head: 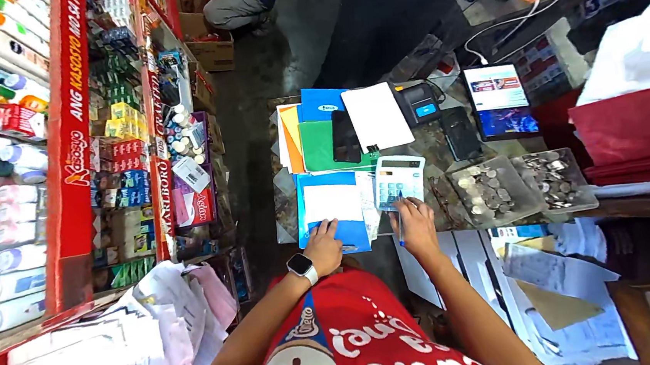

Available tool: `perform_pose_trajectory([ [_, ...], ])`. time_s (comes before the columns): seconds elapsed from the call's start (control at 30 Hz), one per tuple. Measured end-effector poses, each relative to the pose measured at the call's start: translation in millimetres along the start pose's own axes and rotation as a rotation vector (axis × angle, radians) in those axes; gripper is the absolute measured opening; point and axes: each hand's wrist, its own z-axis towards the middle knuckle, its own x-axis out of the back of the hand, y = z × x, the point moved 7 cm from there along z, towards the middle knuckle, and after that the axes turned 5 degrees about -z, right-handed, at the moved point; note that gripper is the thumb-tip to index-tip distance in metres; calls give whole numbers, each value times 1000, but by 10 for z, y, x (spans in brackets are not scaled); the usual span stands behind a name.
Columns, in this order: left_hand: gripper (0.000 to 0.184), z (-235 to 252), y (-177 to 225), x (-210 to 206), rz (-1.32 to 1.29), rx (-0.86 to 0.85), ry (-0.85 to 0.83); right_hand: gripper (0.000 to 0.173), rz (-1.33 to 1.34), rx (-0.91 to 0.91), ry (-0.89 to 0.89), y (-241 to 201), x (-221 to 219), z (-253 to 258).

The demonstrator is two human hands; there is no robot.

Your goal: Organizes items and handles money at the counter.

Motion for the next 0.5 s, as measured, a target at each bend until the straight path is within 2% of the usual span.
perform_pose_trajectory([
  [0.1, 38, 9, 5, 3, 5, 0, -10, 31, -7, 53, -79, -71, -92, -15],
  [0.4, 38, 10, 3, 10, 20, 9, -23, 30, -51, 86, -19, -222, -110, -149],
  [0.5, 39, 13, 4, 14, 28, 19, -31, 32, -37, 116, -69, -312, -137, -107],
])
